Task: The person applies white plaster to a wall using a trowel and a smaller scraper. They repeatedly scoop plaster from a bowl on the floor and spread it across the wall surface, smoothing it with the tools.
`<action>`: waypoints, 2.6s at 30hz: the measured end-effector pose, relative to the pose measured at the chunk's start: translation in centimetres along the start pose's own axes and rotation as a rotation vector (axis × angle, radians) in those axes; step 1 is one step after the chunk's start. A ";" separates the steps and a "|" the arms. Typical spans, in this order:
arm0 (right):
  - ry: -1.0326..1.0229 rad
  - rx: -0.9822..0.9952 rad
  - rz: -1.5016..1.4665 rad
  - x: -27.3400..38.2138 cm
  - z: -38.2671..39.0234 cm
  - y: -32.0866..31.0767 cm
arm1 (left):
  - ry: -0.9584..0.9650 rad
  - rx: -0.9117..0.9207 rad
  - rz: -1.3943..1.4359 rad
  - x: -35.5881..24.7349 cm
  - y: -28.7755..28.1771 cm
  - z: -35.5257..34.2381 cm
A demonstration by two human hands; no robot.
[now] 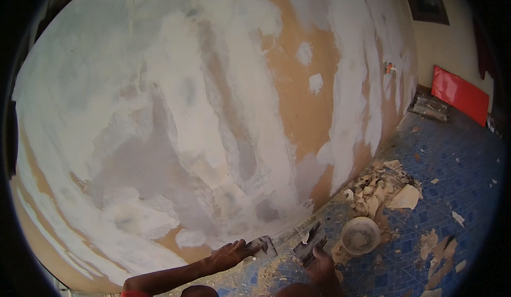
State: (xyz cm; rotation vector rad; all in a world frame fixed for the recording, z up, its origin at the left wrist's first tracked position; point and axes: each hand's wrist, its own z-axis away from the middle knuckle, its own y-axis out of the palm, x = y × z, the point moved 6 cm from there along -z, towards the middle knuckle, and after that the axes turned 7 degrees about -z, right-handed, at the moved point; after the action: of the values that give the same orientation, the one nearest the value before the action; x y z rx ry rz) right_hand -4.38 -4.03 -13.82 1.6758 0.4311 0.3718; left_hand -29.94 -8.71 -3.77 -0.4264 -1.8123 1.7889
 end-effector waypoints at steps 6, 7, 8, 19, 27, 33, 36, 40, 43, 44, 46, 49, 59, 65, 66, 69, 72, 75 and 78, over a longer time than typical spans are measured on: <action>-0.137 -0.052 0.478 7.5 -8.7 14.4 | -0.129 -0.157 0.224 4.2 -4.9 1.9; -0.162 0.059 0.594 8.3 -11.0 18.6 | -0.128 -0.205 0.220 5.0 -6.6 1.9; -0.221 0.101 0.724 9.2 -13.1 22.6 | -0.140 -0.198 0.258 5.8 -7.9 1.7; -1.414 0.443 1.985 10.0 -27.9 61.2 | -0.177 -0.416 0.294 11.0 -19.5 -0.5; -1.865 0.739 2.193 5.2 -34.7 59.1 | -0.495 -0.458 0.416 9.6 -21.7 6.9; -1.805 0.786 2.307 3.5 -31.9 51.0 | -0.657 -0.493 0.540 5.2 -17.7 10.4; -1.703 0.842 2.188 5.3 -28.9 52.2 | -0.747 -0.513 0.630 3.2 -16.2 11.2; -1.945 0.771 2.107 8.7 -30.3 59.8 | -0.915 -0.448 0.854 1.7 -14.0 12.3; -1.979 0.874 2.143 9.5 -32.8 63.2 | -0.907 -0.512 0.707 0.7 -13.6 13.1; -1.973 0.900 2.164 9.4 -33.5 63.4 | -0.905 -0.513 0.684 0.4 -13.2 13.4; -1.958 0.917 2.204 8.9 -34.2 62.3 | -0.900 -0.507 0.634 0.0 -12.6 14.0; -1.887 0.936 2.237 8.1 -33.6 58.5 | -0.953 -0.432 0.667 0.0 -11.2 14.6; -1.680 0.601 2.165 10.1 -31.6 58.9 | -1.078 -0.410 0.625 1.3 -11.6 13.0; -1.964 0.584 2.345 3.8 -34.6 57.0 | -1.028 -0.451 0.584 0.2 -14.1 10.4; -1.921 0.620 2.350 3.6 -34.3 55.1 | -1.019 -0.460 0.556 -0.1 -14.4 10.5; -1.787 0.740 2.399 3.8 -32.7 50.6 | -1.078 -0.612 0.927 -0.7 -13.1 11.4; -1.720 0.796 2.316 5.5 -31.1 50.4 | -1.073 -0.833 1.165 -1.6 -10.2 12.3; -1.767 0.565 2.131 8.4 -30.8 54.2 | -1.082 -1.108 1.360 -2.7 -6.4 14.0; -1.870 0.251 2.113 9.2 -33.2 59.6 | -1.245 -1.242 1.407 -4.3 -2.2 15.9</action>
State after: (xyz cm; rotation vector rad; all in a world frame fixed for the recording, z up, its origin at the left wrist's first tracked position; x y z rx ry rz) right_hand -8.01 21.64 49.98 1.2687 -2.7940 -0.0079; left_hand -35.44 -24.21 -1.66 -1.5842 -4.1793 1.1567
